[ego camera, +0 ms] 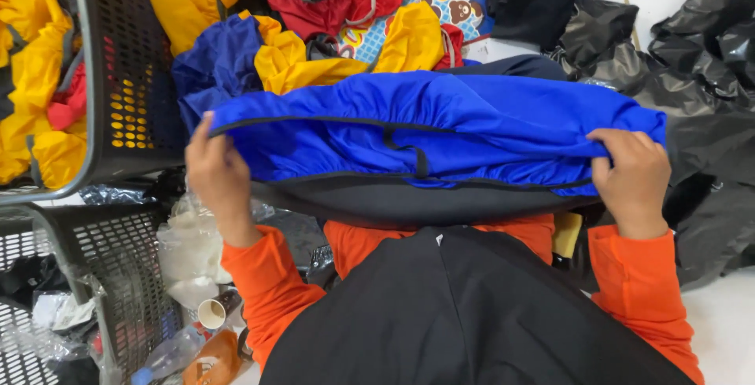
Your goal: The person is preparing blue fabric items by wiping them with a sponge, folding them, and then placing them into clear and black plastic packaging.
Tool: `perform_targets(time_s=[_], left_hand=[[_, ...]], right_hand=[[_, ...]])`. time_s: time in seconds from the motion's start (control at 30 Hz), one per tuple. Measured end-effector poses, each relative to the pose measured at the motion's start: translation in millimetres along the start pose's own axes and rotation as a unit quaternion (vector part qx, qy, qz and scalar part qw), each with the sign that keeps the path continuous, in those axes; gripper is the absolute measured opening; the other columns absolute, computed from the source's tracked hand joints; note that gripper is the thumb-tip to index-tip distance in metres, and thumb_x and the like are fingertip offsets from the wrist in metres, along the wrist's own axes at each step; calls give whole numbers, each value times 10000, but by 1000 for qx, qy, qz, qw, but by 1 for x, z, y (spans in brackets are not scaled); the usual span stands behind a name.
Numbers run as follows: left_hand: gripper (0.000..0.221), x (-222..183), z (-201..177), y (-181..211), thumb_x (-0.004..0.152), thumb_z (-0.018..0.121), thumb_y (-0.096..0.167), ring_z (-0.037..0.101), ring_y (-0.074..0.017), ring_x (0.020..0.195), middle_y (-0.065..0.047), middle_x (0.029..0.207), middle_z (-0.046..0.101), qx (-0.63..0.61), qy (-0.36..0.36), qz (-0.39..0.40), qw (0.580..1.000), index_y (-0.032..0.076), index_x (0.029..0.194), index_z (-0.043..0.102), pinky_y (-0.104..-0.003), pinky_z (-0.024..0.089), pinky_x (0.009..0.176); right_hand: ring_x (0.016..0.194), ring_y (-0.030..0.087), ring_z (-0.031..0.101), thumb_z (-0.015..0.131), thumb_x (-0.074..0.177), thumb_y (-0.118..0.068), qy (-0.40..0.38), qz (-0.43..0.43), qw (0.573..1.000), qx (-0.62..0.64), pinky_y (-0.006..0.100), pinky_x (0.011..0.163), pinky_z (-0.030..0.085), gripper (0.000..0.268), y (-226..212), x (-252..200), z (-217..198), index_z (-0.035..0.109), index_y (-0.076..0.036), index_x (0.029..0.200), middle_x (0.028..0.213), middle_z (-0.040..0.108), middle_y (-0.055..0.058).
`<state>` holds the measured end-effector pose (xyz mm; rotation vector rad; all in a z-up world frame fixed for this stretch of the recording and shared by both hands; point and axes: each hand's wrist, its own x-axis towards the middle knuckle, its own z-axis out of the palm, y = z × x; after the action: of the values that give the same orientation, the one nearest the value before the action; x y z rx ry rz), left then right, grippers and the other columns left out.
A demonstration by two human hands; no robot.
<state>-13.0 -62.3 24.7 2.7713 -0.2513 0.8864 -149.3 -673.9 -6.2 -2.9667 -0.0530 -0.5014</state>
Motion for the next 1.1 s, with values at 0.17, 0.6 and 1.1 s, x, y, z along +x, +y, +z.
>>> perform_targets(time_s=[0.17,0.6,1.1], left_hand=[[280,8,-83,25,1027,642,-61,576,-483,1295,-309,1449,543,-94,3,-47,994,-142,1295,656,-495,493,1003],[266,-35,-91,11,1005,653,-148,645,-382,1067,-304,1436,574,-129,-32,-114,984,-131,1269,671,-358,555,604],[338,41,-85,22,882,597,-118,647,-389,1029,-244,1408,614,-64,-74,-34,995,-99,1202,703,-416,498,689]], right_hand=[[1087,379,647,458,915,139,37,83,965,248,435,1015,481,418,-7,6,-28,672,65,1266,1200,678,230],[831,249,667,753,636,-377,-75,33,996,-34,408,937,341,663,-21,11,-28,700,-229,1280,912,724,9],[827,240,666,851,921,-250,-53,16,993,107,368,779,513,220,-52,38,-36,733,-89,1014,1001,723,72]])
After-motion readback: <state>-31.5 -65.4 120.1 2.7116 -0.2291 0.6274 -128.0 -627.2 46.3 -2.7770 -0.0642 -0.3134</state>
